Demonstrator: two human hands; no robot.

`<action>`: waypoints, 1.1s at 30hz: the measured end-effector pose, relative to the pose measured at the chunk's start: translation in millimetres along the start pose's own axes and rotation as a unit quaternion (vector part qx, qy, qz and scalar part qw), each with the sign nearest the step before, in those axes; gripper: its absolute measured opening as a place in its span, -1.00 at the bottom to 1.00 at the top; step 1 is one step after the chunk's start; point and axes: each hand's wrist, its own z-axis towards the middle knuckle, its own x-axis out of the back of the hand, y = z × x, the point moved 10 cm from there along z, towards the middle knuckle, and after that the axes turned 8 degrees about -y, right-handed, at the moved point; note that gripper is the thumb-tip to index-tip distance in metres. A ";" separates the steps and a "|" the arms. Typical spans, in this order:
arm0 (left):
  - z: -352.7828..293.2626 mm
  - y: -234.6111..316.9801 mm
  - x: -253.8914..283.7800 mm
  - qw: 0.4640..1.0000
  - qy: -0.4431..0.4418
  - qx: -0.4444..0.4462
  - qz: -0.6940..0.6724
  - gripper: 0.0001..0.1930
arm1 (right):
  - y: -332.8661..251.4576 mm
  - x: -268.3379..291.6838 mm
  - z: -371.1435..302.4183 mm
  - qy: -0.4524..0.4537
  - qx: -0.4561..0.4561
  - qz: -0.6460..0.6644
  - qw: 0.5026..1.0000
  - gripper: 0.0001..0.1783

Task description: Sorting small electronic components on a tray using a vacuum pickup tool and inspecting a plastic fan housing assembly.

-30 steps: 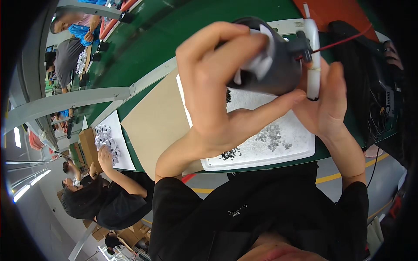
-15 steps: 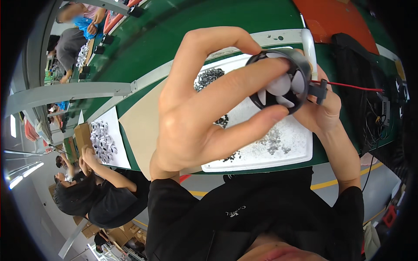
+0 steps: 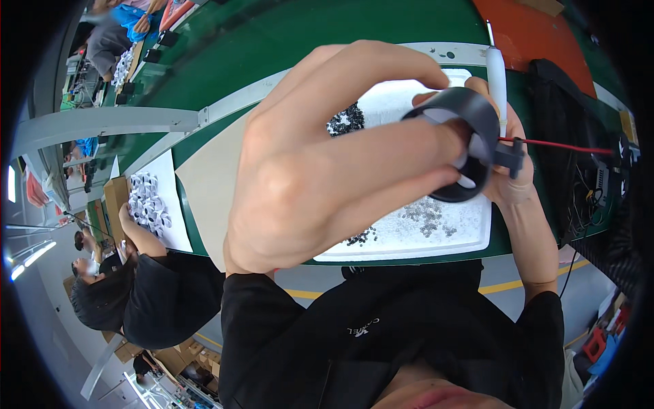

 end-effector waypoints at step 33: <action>-0.6 -1.8 5.8 0.996 0.050 -0.042 -0.068 -0.71 | -0.7 -1.6 -4.0 0.014 -0.016 0.078 0.997 0.19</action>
